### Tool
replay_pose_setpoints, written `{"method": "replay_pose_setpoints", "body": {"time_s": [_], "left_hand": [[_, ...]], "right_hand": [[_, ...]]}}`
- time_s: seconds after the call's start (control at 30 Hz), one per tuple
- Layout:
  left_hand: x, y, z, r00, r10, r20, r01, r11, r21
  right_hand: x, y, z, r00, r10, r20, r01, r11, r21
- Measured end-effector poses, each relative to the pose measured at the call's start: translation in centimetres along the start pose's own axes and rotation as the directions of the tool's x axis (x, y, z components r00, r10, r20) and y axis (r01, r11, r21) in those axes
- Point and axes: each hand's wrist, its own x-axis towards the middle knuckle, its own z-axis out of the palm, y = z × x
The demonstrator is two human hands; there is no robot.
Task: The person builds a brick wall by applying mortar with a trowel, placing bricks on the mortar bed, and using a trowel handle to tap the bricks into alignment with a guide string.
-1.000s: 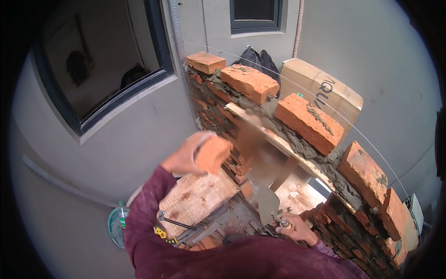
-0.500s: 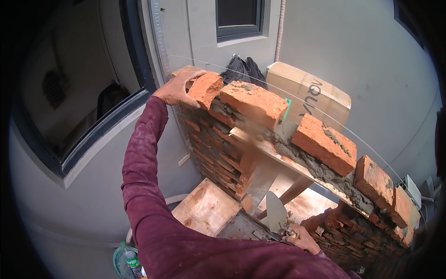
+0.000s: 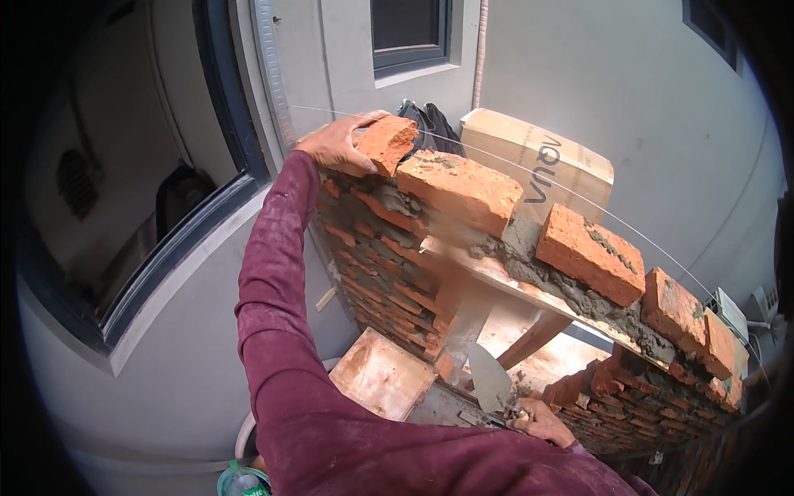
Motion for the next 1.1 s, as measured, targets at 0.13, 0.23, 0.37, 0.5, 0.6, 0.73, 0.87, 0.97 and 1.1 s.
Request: {"method": "replay_pose_setpoints", "body": {"time_s": [0.13, 0.23, 0.37, 0.5, 0.6, 0.73, 0.87, 0.97, 1.1], "left_hand": [[1.7, -0.6, -0.2, 0.991, -0.038, 0.129, 0.035, 0.999, 0.023], [2.6, -2.0, 0.3, 0.979, -0.050, 0.195, 0.066, 0.995, -0.075], [2.5, -2.1, 0.6, 0.974, -0.037, 0.223, 0.067, 0.990, -0.128], [2.2, -1.1, 0.9, 0.966, -0.083, 0.246, 0.116, 0.986, -0.123], [3.0, -2.1, 1.3, 0.963, -0.050, 0.266, 0.103, 0.977, -0.189], [3.7, -3.4, 0.8, 0.948, 0.012, 0.318, 0.099, 0.939, -0.331], [3.2, -5.4, 0.6, 0.945, -0.053, 0.323, 0.165, 0.929, -0.331], [2.6, -5.3, 0.6, 0.959, -0.034, 0.282, 0.140, 0.921, -0.363], [3.0, -4.4, 0.9, 0.960, 0.039, 0.277, 0.076, 0.917, -0.391]], "right_hand": [[-0.6, -0.5, 0.4, 0.996, 0.087, -0.020, -0.086, 0.995, 0.044], [-1.0, -0.5, 0.6, 0.990, 0.135, -0.038, -0.132, 0.989, 0.060], [-1.1, -0.8, 0.5, 0.995, 0.084, -0.061, -0.086, 0.996, -0.028], [-2.3, -5.6, -1.2, 0.984, 0.175, -0.039, -0.176, 0.984, -0.034], [-3.1, -13.9, -4.2, 0.994, 0.107, 0.036, -0.112, 0.974, 0.199], [-5.1, -25.3, -8.3, 0.985, -0.051, -0.164, 0.123, 0.875, 0.467], [-1.5, -34.1, -12.1, 0.682, -0.478, -0.553, 0.627, 0.772, 0.106], [2.1, -39.6, -16.4, 0.496, -0.650, -0.576, 0.749, 0.656, -0.096], [8.0, -45.2, -23.4, 0.583, -0.747, -0.320, 0.737, 0.652, -0.180]]}}
